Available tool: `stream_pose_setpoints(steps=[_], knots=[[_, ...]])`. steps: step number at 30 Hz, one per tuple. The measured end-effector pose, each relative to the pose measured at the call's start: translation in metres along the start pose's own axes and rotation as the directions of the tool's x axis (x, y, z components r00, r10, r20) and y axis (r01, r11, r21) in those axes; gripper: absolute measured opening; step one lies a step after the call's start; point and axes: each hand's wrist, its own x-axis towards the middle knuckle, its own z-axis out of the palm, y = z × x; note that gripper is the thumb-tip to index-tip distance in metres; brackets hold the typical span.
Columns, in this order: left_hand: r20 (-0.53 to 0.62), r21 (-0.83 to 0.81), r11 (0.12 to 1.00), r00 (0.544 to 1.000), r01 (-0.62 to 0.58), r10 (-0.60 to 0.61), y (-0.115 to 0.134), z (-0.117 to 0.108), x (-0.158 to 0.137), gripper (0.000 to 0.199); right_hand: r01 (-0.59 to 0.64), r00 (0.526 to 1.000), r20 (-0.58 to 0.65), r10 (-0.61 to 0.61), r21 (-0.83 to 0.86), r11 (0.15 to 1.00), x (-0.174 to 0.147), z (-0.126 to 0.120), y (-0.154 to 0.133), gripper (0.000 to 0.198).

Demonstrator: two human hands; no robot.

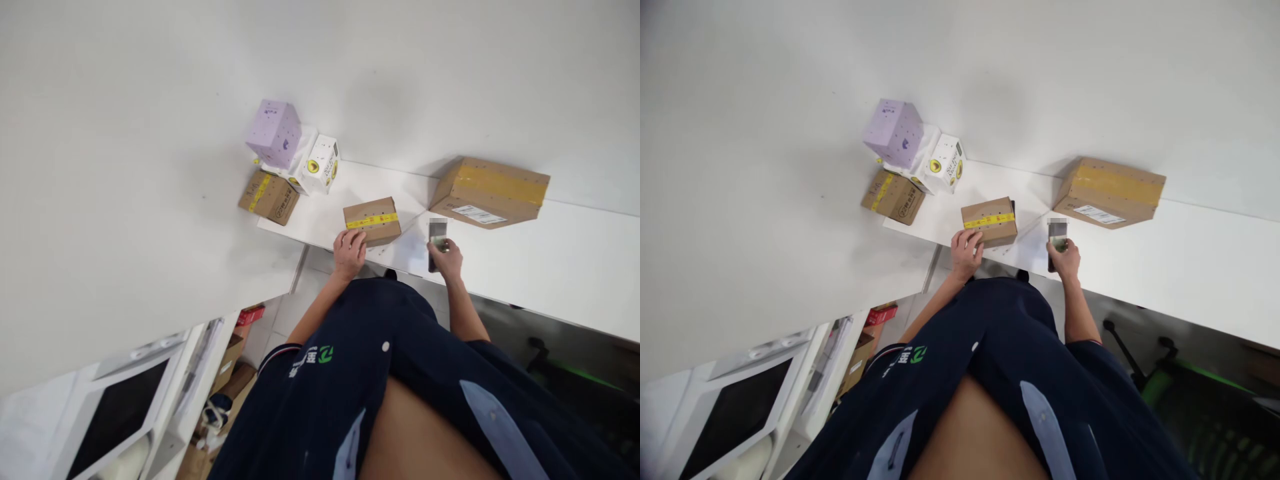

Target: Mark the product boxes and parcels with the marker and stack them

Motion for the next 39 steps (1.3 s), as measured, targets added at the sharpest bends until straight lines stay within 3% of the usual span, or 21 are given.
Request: stream_pose_setpoints(steps=[2,5,10,13,15,17,21,26,29,32,35,39], knots=[[0.019,-0.005,1.000,1.000,0.008,-0.008,-0.001,-0.001,-0.001,0.029,0.055,0.998,-0.012,-0.065,-0.398,0.916,0.002,0.008,0.011,0.068],[0.039,-0.008,0.999,0.999,0.032,-0.032,-0.001,-0.003,-0.002,0.030,0.123,0.992,0.083,-0.091,-0.628,0.768,0.000,0.023,0.020,0.073],[0.040,-0.014,0.999,0.999,0.032,-0.032,-0.002,-0.005,-0.004,0.031,0.173,0.984,0.156,-0.090,-0.686,0.707,-0.001,0.042,0.032,0.070],[0.009,-0.015,0.999,1.000,0.028,-0.028,-0.007,-0.006,-0.008,0.030,0.155,0.983,0.175,-0.047,-0.672,0.724,0.002,0.043,0.029,0.072],[-0.030,-0.033,0.999,0.999,0.031,-0.032,-0.015,-0.008,-0.013,0.029,0.212,0.964,0.260,-0.059,-0.615,0.759,0.005,0.041,0.018,0.084],[-0.083,-0.067,0.997,0.995,0.050,-0.055,-0.024,-0.012,-0.018,0.027,0.362,0.903,0.396,-0.167,-0.491,0.792,0.009,0.042,0.000,0.101],[-0.175,-0.149,0.983,0.975,0.109,-0.134,-0.044,-0.022,-0.028,0.025,0.656,0.677,0.587,-0.443,-0.209,0.725,0.014,0.062,-0.051,0.123],[-0.239,-0.188,0.960,0.939,0.206,-0.248,-0.070,-0.029,-0.039,0.022,0.775,0.454,0.772,-0.445,-0.096,0.625,0.011,0.106,-0.115,0.138],[-0.263,-0.328,0.888,0.871,0.323,-0.414,-0.087,-0.027,-0.050,0.021,0.830,0.381,0.788,-0.483,-0.061,0.555,0.003,0.123,-0.141,0.137],[-0.235,-0.457,0.759,0.760,0.464,-0.606,-0.101,-0.024,-0.058,0.018,0.879,0.325,0.804,-0.497,-0.063,0.474,-0.005,0.129,-0.155,0.133],[-0.202,-0.470,0.666,0.664,0.580,-0.720,-0.110,-0.024,-0.059,0.020,0.924,0.271,0.821,-0.502,-0.076,0.375,-0.011,0.135,-0.163,0.130],[-0.190,-0.502,0.619,0.621,0.604,-0.760,-0.113,-0.028,-0.055,0.022,0.953,0.237,0.815,-0.529,-0.090,0.289,-0.021,0.137,-0.173,0.128]])
